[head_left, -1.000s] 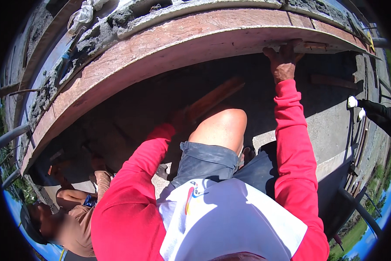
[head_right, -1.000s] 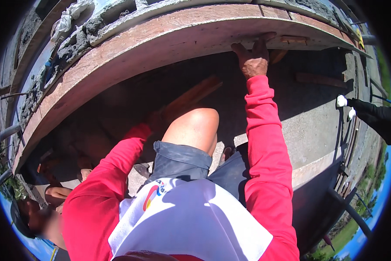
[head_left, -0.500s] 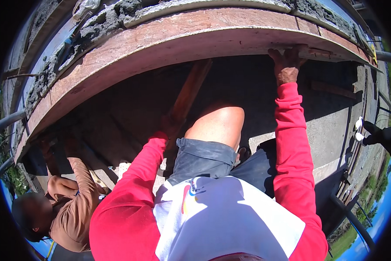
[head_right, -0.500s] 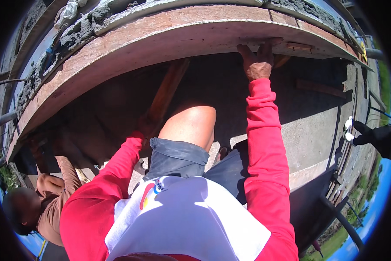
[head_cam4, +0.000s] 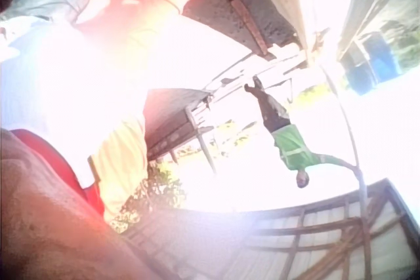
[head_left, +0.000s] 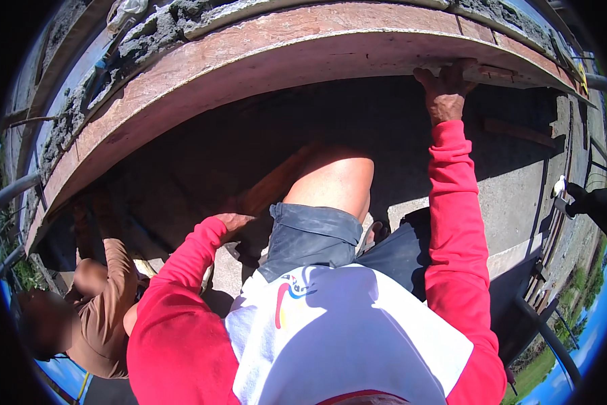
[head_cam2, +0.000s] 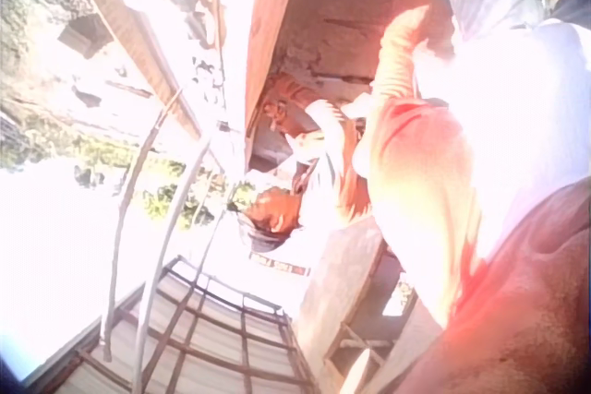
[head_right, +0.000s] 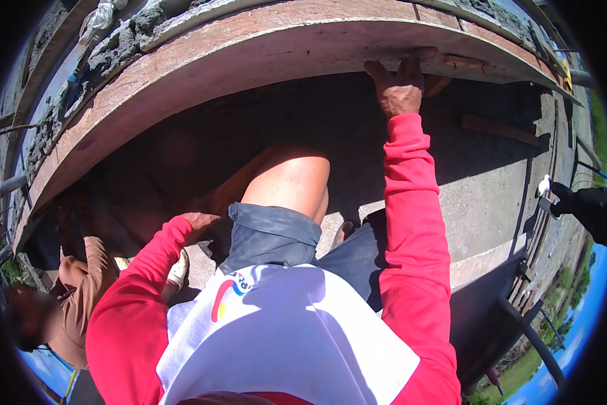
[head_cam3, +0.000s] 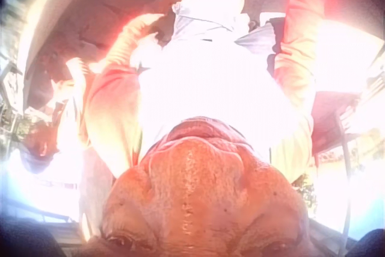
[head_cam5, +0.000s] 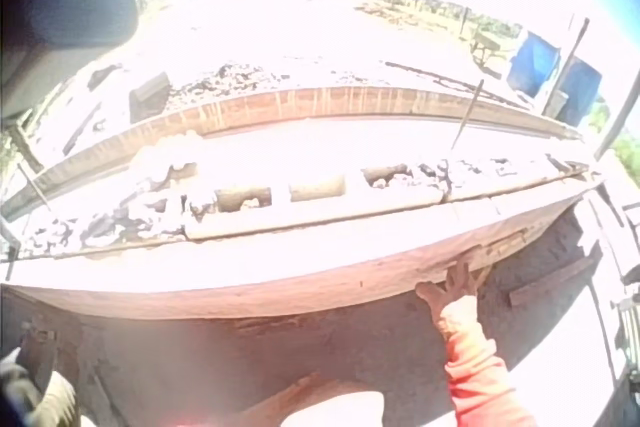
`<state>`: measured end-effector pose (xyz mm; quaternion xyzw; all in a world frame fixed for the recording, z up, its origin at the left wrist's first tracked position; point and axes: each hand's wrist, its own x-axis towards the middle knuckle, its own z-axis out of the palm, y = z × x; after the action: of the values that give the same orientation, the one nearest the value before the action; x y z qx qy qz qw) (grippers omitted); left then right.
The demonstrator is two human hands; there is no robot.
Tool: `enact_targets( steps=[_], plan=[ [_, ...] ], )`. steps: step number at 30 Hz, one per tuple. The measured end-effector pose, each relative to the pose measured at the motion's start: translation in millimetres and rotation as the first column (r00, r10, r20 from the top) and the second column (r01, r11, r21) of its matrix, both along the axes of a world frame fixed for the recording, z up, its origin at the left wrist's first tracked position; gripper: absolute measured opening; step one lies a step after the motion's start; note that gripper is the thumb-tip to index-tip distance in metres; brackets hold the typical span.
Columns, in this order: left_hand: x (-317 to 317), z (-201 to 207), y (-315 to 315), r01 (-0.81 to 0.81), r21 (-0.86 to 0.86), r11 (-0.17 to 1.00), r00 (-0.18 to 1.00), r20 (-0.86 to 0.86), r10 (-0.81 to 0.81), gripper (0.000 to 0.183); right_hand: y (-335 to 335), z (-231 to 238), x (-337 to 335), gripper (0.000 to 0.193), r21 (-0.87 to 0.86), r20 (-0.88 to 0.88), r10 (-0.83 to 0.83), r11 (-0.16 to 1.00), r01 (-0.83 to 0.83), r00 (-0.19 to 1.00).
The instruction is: Installing wooden formwork for a concrete wall at a construction site.
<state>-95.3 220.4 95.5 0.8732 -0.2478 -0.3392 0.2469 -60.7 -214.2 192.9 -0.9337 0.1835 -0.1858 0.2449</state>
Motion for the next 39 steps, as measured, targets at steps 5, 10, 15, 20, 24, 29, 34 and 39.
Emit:
enact_targets(
  steps=[5,10,15,20,24,29,34,39],
  plan=[
    [1.4,7.1,-0.2,-0.337,0.148,0.930,0.904,-0.225,0.364,0.044,-3.8,-7.4,2.4,0.083,-0.317,-0.081,-0.068,0.948,0.039,0.994],
    [-28.3,37.6,-10.0,-0.410,0.298,0.862,0.830,-0.269,0.488,0.063,-10.5,-13.3,5.3,0.083,-0.116,-0.084,-0.200,0.975,0.190,0.976],
    [-35.3,6.2,-31.0,-0.159,0.254,0.954,0.930,-0.286,0.232,0.058,-6.8,-12.8,0.4,0.081,-0.060,-0.016,-0.181,0.982,0.180,0.983],
    [-48.5,-6.5,-28.2,-0.175,0.179,0.968,0.883,-0.407,0.234,0.046,-5.2,-6.2,-2.7,0.079,-0.646,-0.310,-0.167,0.760,-0.078,0.936],
    [-51.5,21.1,-19.2,-0.282,0.237,0.930,0.959,0.081,0.270,0.047,-6.4,-5.8,-4.7,0.065,0.047,0.101,-0.078,0.996,0.074,0.992],
    [-38.0,2.8,-40.3,0.042,0.290,0.956,0.972,-0.234,0.028,0.043,-3.7,0.0,-2.0,0.063,-0.245,-0.135,-0.125,0.965,0.089,0.983],
    [-41.4,-14.7,-17.7,0.075,0.296,0.952,0.950,-0.312,0.022,0.041,7.8,17.2,2.1,0.081,0.373,-0.035,-0.331,0.871,0.319,0.943],
    [-33.3,-10.7,-5.7,0.139,0.330,0.934,0.941,-0.338,-0.020,0.039,1.9,16.4,-11.2,0.083,0.314,-0.103,-0.334,0.883,0.350,0.937]
  ],
)
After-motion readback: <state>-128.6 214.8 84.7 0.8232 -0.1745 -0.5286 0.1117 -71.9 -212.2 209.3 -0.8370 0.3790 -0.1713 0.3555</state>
